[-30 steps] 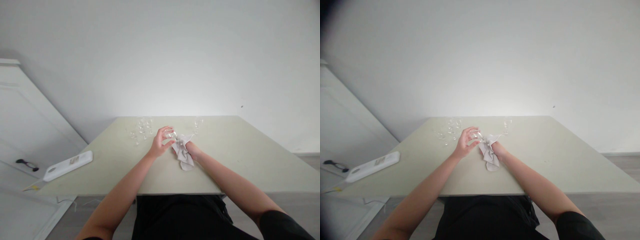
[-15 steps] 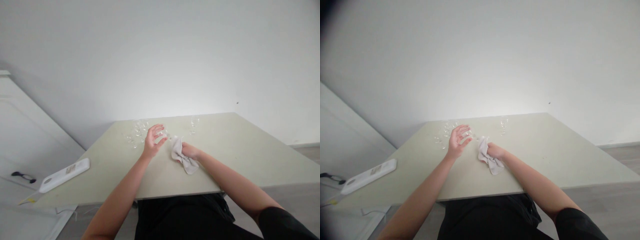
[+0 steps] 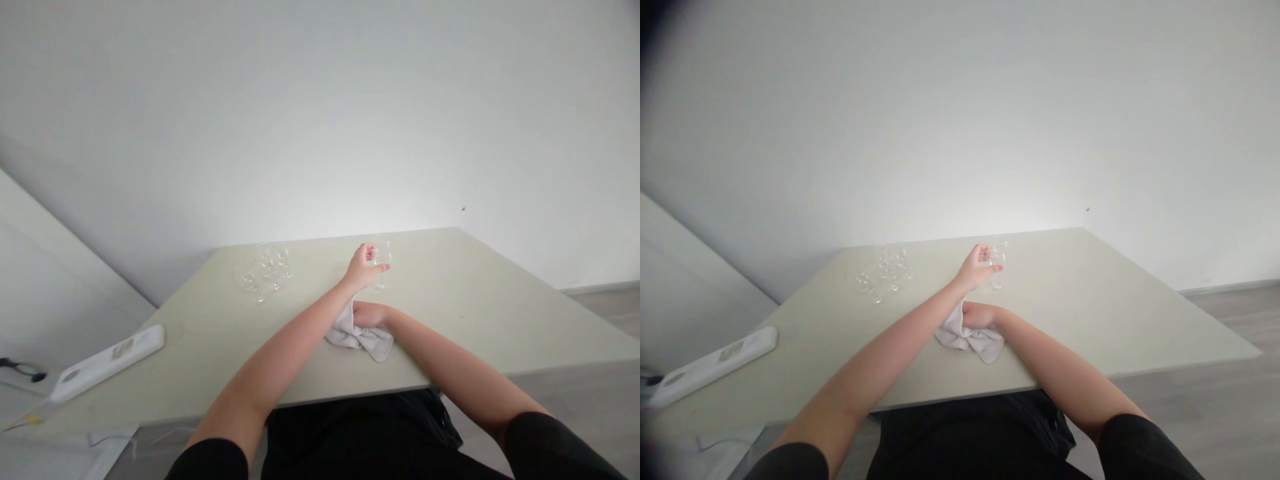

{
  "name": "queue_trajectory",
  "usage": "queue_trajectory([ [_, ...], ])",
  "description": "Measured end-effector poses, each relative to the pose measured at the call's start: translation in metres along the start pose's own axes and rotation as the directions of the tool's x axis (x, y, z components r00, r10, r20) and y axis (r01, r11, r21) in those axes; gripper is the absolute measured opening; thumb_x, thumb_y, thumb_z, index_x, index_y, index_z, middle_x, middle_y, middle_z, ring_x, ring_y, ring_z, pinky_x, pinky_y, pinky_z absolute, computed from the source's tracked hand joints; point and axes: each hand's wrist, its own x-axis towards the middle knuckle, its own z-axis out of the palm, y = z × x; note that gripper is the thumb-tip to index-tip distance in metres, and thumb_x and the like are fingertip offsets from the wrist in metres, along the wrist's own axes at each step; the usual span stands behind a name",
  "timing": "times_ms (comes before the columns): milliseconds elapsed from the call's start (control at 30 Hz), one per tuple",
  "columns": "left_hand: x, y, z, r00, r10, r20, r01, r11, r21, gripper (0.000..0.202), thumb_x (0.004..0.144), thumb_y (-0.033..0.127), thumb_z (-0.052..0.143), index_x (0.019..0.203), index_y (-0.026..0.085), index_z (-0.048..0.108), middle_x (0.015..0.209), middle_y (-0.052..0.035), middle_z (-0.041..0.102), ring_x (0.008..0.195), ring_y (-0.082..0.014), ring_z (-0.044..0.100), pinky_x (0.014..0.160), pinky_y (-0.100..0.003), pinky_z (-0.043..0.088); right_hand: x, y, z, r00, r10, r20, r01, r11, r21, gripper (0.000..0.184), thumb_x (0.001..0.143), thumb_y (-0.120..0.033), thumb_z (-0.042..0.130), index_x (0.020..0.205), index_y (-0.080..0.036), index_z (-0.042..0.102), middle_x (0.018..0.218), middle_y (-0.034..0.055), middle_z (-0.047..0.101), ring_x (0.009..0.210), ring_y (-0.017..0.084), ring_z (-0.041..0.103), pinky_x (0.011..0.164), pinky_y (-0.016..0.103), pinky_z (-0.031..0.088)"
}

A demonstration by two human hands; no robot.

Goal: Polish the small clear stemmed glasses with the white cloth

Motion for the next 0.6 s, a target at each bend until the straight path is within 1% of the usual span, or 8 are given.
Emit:
queue_trajectory([
  [67,0.006,-0.005,0.012,1.000,-0.018,-0.003,0.018,0.999,0.042,0.061,0.061,0.018,0.093,0.110,0.019,0.057,0.110,-0.0072,0.064,0.100,-0.0217,0.065,0.097,-0.041,0.052,-0.001,0.000,-0.002,1.000,-0.002,0.001,0.002,0.999,-0.044,0.039,0.072,-0.035,0.071,0.105,-0.017,0.076,0.117,0.0112,0.078,0.124,0.031,0.066,0.117,0.045,0.043],
  [133,0.009,-0.008,0.021,1.000,-0.019,-0.006,0.019,0.996,0.090,0.060,0.061,0.017,0.093,0.108,0.019,0.055,0.109,-0.0064,0.063,0.100,-0.0213,0.064,0.096,-0.040,0.051,-0.001,-0.001,-0.003,1.000,-0.004,-0.012,0.003,0.997,-0.079,0.041,0.072,-0.041,0.072,0.105,-0.017,0.077,0.123,0.0124,0.077,0.132,0.033,0.061,0.122,0.047,0.036],
  [233,0.010,-0.010,0.029,1.000,-0.013,-0.026,0.018,0.985,0.173,0.057,0.063,0.017,0.092,0.104,0.019,0.052,0.111,-0.0075,0.061,0.100,-0.0215,0.063,0.095,-0.039,0.050,0.000,-0.002,-0.003,1.000,-0.010,-0.014,0.009,0.995,-0.099,0.045,0.073,-0.047,0.074,0.107,-0.017,0.078,0.127,0.0131,0.076,0.137,0.035,0.056,0.125,0.047,0.033],
  [333,0.011,-0.011,0.032,0.999,0.005,-0.054,0.007,0.973,0.229,0.056,0.065,0.018,0.091,0.104,0.019,0.051,0.116,-0.0095,0.059,0.100,-0.0216,0.063,0.093,-0.039,0.050,-0.001,-0.004,-0.002,1.000,-0.019,-0.013,0.018,0.997,-0.078,0.050,0.073,-0.049,0.075,0.111,-0.017,0.078,0.127,0.0135,0.076,0.136,0.035,0.058,0.125,0.048,0.031],
  [433,0.014,-0.011,0.032,0.999,0.003,-0.048,0.009,0.969,0.248,0.057,0.066,0.020,0.091,0.107,0.020,0.050,0.117,-0.0101,0.059,0.099,-0.0215,0.063,0.093,-0.039,0.049,-0.001,-0.006,0.000,0.999,-0.040,-0.018,0.039,0.998,-0.049,0.050,0.075,-0.050,0.074,0.112,-0.017,0.077,0.122,0.0132,0.077,0.132,0.035,0.060,0.125,0.051,0.031],
  [600,0.018,-0.016,0.033,0.999,-0.013,-0.047,0.022,0.978,0.205,0.062,0.065,0.026,0.094,0.110,0.021,0.052,0.117,-0.0106,0.060,0.100,-0.0228,0.064,0.094,-0.041,0.049,-0.001,-0.008,0.000,0.999,-0.032,-0.033,0.031,0.999,-0.032,0.047,0.075,-0.049,0.074,0.108,-0.017,0.076,0.113,0.0121,0.079,0.127,0.037,0.062,0.124,0.054,0.030],
])
